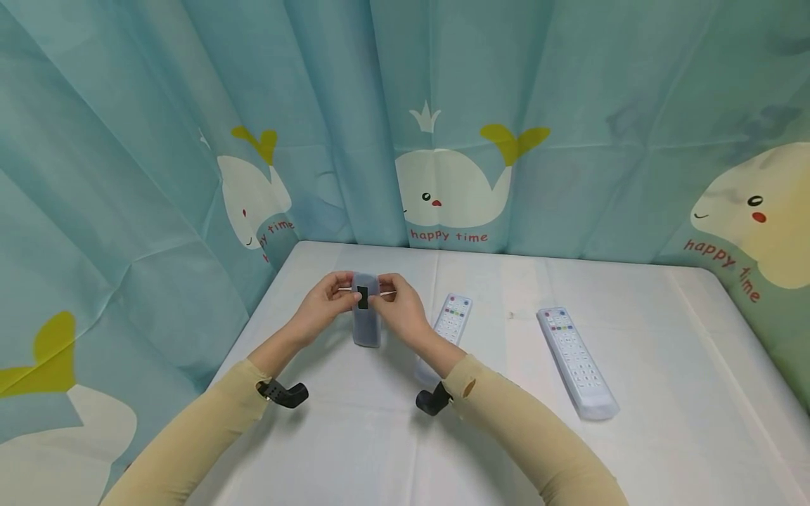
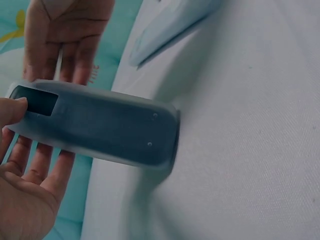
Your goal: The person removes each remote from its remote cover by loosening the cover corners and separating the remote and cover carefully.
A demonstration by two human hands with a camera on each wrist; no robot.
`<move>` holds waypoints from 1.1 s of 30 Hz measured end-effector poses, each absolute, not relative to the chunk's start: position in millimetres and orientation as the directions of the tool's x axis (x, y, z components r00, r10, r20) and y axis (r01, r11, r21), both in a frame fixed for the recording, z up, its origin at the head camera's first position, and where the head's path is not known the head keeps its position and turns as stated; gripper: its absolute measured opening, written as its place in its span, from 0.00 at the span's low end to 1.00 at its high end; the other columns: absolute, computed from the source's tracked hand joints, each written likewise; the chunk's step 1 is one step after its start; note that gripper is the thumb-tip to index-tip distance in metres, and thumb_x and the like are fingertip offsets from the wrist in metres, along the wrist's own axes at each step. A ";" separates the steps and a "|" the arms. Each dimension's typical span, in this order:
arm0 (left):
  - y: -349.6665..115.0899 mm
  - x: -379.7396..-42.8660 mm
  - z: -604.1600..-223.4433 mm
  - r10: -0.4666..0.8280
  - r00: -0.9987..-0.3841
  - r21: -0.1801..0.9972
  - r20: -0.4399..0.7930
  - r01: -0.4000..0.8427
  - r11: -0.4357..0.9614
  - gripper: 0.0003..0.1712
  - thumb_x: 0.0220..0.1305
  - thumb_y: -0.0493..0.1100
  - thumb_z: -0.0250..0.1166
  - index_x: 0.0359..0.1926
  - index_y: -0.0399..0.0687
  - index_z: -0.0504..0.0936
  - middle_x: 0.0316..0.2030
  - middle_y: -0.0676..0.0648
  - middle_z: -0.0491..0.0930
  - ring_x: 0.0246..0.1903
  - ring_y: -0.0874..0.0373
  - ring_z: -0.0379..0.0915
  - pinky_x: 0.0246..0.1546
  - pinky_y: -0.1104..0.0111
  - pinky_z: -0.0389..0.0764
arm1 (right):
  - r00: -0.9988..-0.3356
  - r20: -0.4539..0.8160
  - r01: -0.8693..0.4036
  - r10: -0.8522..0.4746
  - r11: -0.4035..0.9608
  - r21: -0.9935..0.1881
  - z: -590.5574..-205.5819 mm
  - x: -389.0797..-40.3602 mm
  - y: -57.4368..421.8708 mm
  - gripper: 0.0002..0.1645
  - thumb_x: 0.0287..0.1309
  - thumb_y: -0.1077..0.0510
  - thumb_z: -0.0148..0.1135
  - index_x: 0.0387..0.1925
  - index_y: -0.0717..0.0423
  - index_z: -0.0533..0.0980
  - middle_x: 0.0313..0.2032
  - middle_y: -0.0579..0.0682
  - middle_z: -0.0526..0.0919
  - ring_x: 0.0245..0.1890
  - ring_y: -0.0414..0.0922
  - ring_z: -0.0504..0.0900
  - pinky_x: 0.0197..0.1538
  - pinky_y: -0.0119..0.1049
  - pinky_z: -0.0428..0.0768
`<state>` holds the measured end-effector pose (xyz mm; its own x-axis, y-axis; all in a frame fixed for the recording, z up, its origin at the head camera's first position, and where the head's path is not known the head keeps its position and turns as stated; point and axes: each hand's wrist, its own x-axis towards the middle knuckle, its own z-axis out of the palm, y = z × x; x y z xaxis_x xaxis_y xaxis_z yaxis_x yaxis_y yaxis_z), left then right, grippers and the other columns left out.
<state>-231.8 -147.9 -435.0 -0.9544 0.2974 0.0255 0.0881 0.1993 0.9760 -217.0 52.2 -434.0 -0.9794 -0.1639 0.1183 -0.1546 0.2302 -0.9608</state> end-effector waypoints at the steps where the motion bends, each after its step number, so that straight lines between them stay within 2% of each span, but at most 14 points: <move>1: -147.9 -231.8 -434.4 0.296 -0.955 0.976 0.027 0.089 0.197 0.28 0.73 0.40 0.64 0.69 0.40 0.68 0.60 0.39 0.75 0.58 0.48 0.75 0.58 0.56 0.78 | -0.975 0.149 -0.185 -0.162 0.238 -0.953 -432.7 -217.7 52.6 0.24 0.68 0.61 0.65 0.63 0.60 0.73 0.54 0.55 0.81 0.52 0.51 0.80 0.54 0.44 0.81; 5: -148.2 -232.2 -434.0 0.294 -0.955 0.978 0.028 0.087 0.191 0.27 0.73 0.40 0.64 0.69 0.40 0.69 0.61 0.39 0.75 0.59 0.48 0.75 0.58 0.57 0.78 | -0.955 0.248 -0.286 -0.165 0.277 -0.917 -428.1 -219.8 54.4 0.23 0.71 0.58 0.64 0.63 0.56 0.74 0.56 0.51 0.80 0.53 0.47 0.81 0.56 0.42 0.81; 9: -149.9 -232.4 -436.0 0.301 -0.953 0.977 0.032 0.093 0.192 0.27 0.74 0.39 0.64 0.69 0.37 0.70 0.61 0.37 0.75 0.60 0.46 0.75 0.60 0.55 0.77 | -0.938 0.294 -0.340 -0.184 0.314 -0.887 -426.7 -221.5 54.6 0.21 0.70 0.57 0.66 0.61 0.56 0.77 0.56 0.50 0.79 0.52 0.45 0.82 0.55 0.40 0.82; 14: -152.0 -231.7 -437.6 0.312 -0.949 0.978 0.040 0.101 0.182 0.27 0.74 0.39 0.64 0.69 0.35 0.71 0.60 0.36 0.75 0.60 0.45 0.75 0.61 0.52 0.76 | -0.928 0.315 -0.366 -0.198 0.336 -0.868 -427.2 -222.8 52.4 0.18 0.67 0.57 0.69 0.55 0.57 0.79 0.53 0.50 0.79 0.50 0.45 0.83 0.52 0.37 0.83; 18: -152.3 -231.6 -437.4 0.315 -0.948 0.975 0.042 0.107 0.193 0.27 0.73 0.40 0.64 0.68 0.37 0.71 0.59 0.37 0.76 0.58 0.46 0.76 0.59 0.55 0.78 | -0.924 0.327 -0.379 -0.199 0.351 -0.856 -427.2 -223.5 50.9 0.16 0.66 0.58 0.70 0.53 0.57 0.79 0.51 0.50 0.79 0.50 0.45 0.83 0.51 0.35 0.83; 23: -152.7 -232.3 -438.1 0.338 -0.940 0.971 0.040 0.117 0.211 0.29 0.73 0.39 0.65 0.69 0.36 0.68 0.60 0.36 0.77 0.60 0.45 0.75 0.60 0.57 0.78 | -0.918 0.338 -0.393 -0.207 0.371 -0.841 -427.1 -223.3 51.0 0.16 0.65 0.59 0.70 0.52 0.58 0.78 0.49 0.51 0.79 0.49 0.46 0.82 0.49 0.34 0.83; 33: -153.3 -233.0 -439.0 0.368 -0.929 0.957 0.036 0.139 0.256 0.30 0.72 0.42 0.66 0.70 0.39 0.67 0.62 0.39 0.76 0.59 0.46 0.75 0.61 0.55 0.76 | -0.904 0.370 -0.427 -0.214 0.427 -0.797 -428.6 -224.2 51.6 0.14 0.66 0.60 0.69 0.50 0.57 0.77 0.49 0.49 0.79 0.49 0.45 0.81 0.48 0.34 0.83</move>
